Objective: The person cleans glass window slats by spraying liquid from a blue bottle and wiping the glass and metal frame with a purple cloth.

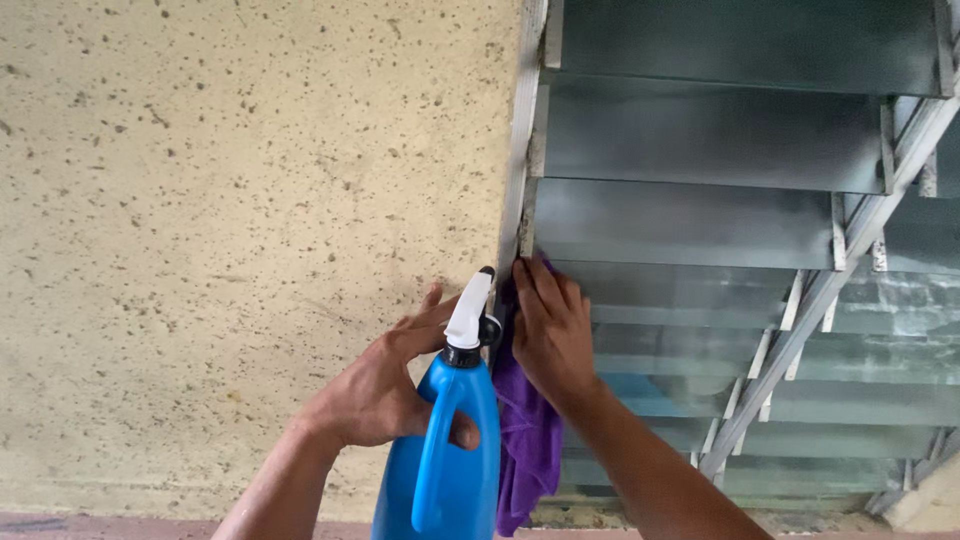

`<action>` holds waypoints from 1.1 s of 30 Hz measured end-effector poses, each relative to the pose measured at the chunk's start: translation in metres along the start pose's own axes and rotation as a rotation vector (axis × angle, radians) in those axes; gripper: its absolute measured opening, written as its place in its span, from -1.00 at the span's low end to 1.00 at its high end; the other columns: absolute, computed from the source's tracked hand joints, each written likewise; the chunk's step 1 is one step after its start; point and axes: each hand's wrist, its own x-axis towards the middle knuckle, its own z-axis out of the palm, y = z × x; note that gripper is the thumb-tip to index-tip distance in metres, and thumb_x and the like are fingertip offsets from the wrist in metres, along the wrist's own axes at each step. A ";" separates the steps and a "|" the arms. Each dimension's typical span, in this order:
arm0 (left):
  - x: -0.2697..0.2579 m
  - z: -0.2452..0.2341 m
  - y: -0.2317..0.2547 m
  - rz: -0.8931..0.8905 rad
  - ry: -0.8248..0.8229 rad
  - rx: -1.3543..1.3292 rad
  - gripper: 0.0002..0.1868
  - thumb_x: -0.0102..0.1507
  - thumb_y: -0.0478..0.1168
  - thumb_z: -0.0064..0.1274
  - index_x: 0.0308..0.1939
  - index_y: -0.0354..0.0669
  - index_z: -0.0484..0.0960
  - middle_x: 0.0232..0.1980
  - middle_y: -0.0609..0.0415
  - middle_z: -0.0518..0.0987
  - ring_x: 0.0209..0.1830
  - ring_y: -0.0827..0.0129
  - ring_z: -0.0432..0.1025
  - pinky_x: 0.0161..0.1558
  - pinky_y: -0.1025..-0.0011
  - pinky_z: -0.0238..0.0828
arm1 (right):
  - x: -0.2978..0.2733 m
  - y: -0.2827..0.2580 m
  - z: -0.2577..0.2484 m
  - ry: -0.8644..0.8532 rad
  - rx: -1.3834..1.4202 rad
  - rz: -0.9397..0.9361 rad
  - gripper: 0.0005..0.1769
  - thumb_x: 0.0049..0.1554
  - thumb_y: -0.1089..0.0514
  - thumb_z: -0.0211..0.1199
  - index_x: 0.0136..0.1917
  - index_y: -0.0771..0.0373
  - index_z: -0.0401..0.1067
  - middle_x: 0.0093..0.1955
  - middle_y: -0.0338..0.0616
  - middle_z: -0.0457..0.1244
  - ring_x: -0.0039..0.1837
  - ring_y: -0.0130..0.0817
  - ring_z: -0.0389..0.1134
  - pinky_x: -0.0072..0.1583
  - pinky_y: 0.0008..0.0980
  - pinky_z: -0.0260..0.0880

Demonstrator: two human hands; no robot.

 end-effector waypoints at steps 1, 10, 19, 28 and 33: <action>0.001 0.000 -0.001 0.001 -0.002 -0.002 0.39 -0.34 0.32 0.51 0.54 0.10 0.31 0.58 0.08 0.34 0.77 0.12 -0.26 0.60 -0.04 -0.20 | -0.002 -0.001 0.000 -0.001 -0.003 0.001 -0.37 0.02 0.35 0.23 0.39 0.32 0.40 0.46 -0.05 0.20 0.30 -0.07 0.27 0.24 -0.09 0.28; 0.000 0.001 0.000 0.052 0.006 0.015 0.24 -0.35 0.22 0.56 0.42 0.03 0.50 0.65 0.08 0.22 0.73 0.11 -0.25 0.56 -0.02 -0.18 | -0.009 0.007 -0.002 -0.022 0.010 -0.035 -0.45 0.09 0.33 0.27 0.38 0.29 0.43 0.47 -0.10 0.25 0.23 -0.17 0.29 0.13 -0.12 0.27; -0.003 0.004 0.002 0.023 0.017 0.022 0.22 -0.31 0.08 0.64 0.42 0.00 0.49 0.64 -0.02 0.18 0.72 0.09 -0.20 0.53 0.01 -0.11 | -0.008 0.035 -0.003 -0.015 -0.109 -0.030 -0.50 0.16 0.31 0.22 0.38 0.29 0.43 0.42 -0.08 0.26 0.25 -0.14 0.28 0.10 -0.11 0.28; -0.006 0.039 0.020 -0.027 0.003 -0.156 0.22 -0.28 0.07 0.60 0.42 -0.13 0.42 0.59 0.00 0.27 0.49 0.12 0.32 0.29 0.09 0.44 | -0.035 0.104 -0.031 0.048 -0.236 0.107 -0.54 0.19 0.25 0.17 0.36 0.27 0.43 0.43 -0.06 0.25 0.28 -0.04 0.27 0.23 -0.03 0.28; -0.001 0.060 0.038 -0.129 0.010 -0.177 0.17 -0.31 0.12 0.53 0.39 -0.04 0.50 0.49 0.05 0.44 0.46 0.16 0.38 0.25 0.14 0.48 | -0.039 0.101 -0.043 0.049 -0.146 0.058 -0.49 0.18 0.30 0.17 0.41 0.33 0.41 0.48 0.01 0.22 0.35 0.01 0.25 0.35 -0.05 0.27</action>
